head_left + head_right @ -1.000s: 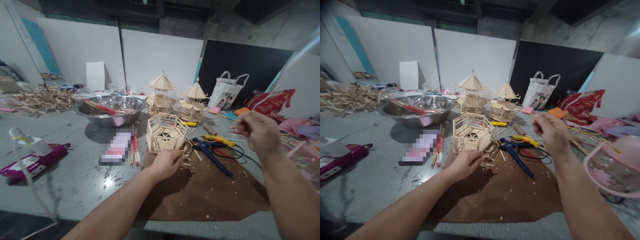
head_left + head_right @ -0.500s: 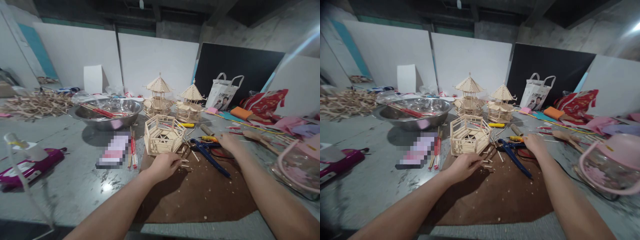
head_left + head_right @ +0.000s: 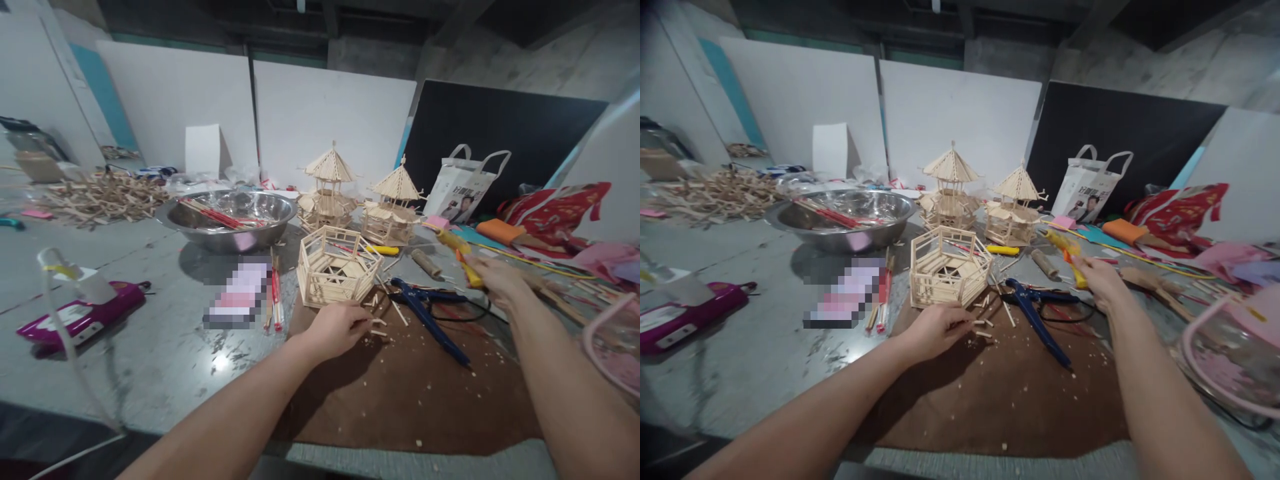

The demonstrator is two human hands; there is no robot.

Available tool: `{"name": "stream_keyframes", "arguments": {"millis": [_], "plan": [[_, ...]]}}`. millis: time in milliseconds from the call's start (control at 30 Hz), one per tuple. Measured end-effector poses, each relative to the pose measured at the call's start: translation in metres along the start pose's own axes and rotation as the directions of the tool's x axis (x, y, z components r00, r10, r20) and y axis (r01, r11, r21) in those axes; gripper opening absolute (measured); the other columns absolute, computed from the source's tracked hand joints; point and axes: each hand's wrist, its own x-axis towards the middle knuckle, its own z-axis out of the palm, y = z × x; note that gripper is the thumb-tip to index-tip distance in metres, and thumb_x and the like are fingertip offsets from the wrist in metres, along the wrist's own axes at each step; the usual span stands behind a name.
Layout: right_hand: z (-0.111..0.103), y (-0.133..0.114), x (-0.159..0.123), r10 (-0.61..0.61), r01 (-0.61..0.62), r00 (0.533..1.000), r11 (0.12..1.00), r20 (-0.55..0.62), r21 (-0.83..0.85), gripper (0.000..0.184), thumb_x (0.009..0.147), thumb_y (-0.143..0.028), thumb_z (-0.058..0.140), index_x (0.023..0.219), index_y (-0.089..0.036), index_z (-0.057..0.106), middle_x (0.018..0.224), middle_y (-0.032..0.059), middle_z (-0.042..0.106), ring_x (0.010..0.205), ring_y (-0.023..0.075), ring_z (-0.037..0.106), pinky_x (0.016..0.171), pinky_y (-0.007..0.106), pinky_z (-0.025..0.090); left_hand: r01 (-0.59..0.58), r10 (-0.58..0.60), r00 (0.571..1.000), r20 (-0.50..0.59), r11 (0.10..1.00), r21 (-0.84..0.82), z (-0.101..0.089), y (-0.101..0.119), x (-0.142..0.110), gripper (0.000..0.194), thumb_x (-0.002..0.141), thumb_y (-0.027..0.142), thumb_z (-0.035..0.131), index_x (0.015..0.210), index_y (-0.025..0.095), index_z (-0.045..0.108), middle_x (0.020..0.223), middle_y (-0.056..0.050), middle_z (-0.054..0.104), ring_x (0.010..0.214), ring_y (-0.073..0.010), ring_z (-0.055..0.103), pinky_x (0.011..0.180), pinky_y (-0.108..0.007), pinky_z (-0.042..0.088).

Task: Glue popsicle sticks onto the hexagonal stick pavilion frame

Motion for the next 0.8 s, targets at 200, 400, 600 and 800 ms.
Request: {"name": "stream_keyframes", "arguments": {"millis": [200,400,600,800], "plan": [[0.013,-0.064,-0.032,0.034,-0.158,0.948,0.913,0.317,0.376,0.019,0.060,-0.029,0.063,0.074,-0.021,0.054,0.059,-0.0008,0.055,0.048,0.0125,0.053,0.047,0.026,0.047,0.046,-0.045,0.999,0.027,0.999,-0.027,-0.002,0.003,0.000,0.021,0.078,0.021,0.042,0.081,0.019,0.062,0.073,-0.003,0.063,0.068,-0.0134,0.055,0.058,-0.021,0.036],[0.040,-0.095,-0.051,-0.115,0.033,0.833,0.987,0.541,0.158,0.016,0.063,-0.030,0.060,0.056,-0.016,0.054,0.043,-0.0007,0.053,0.039,0.0105,0.048,0.038,0.022,0.036,0.039,-0.037,0.999,0.037,0.998,-0.039,0.000,0.002,-0.001,0.022,0.078,0.021,0.041,0.079,0.018,0.062,0.073,-0.003,0.063,0.068,-0.0133,0.055,0.060,-0.021,0.038],[0.058,-0.110,-0.068,-0.148,0.098,0.816,0.988,0.559,0.119,0.011,0.064,-0.029,0.058,0.064,-0.020,0.053,0.041,-0.0046,0.050,0.036,0.0099,0.043,0.036,0.022,0.033,0.035,-0.035,0.999,0.033,0.999,-0.010,0.002,0.000,0.000,0.022,0.079,0.023,0.041,0.078,0.017,0.062,0.076,-0.004,0.064,0.069,-0.0135,0.056,0.061,-0.021,0.038],[0.058,-0.102,-0.071,-0.193,0.157,0.863,0.981,0.467,0.116,0.011,0.066,-0.031,0.057,0.065,-0.021,0.053,0.042,-0.0046,0.049,0.038,0.0107,0.045,0.038,0.023,0.036,0.042,-0.043,0.998,0.035,0.999,0.032,0.001,0.001,0.000,0.022,0.080,0.024,0.040,0.074,0.017,0.060,0.069,-0.002,0.062,0.063,-0.0122,0.053,0.055,-0.021,0.035]]}}
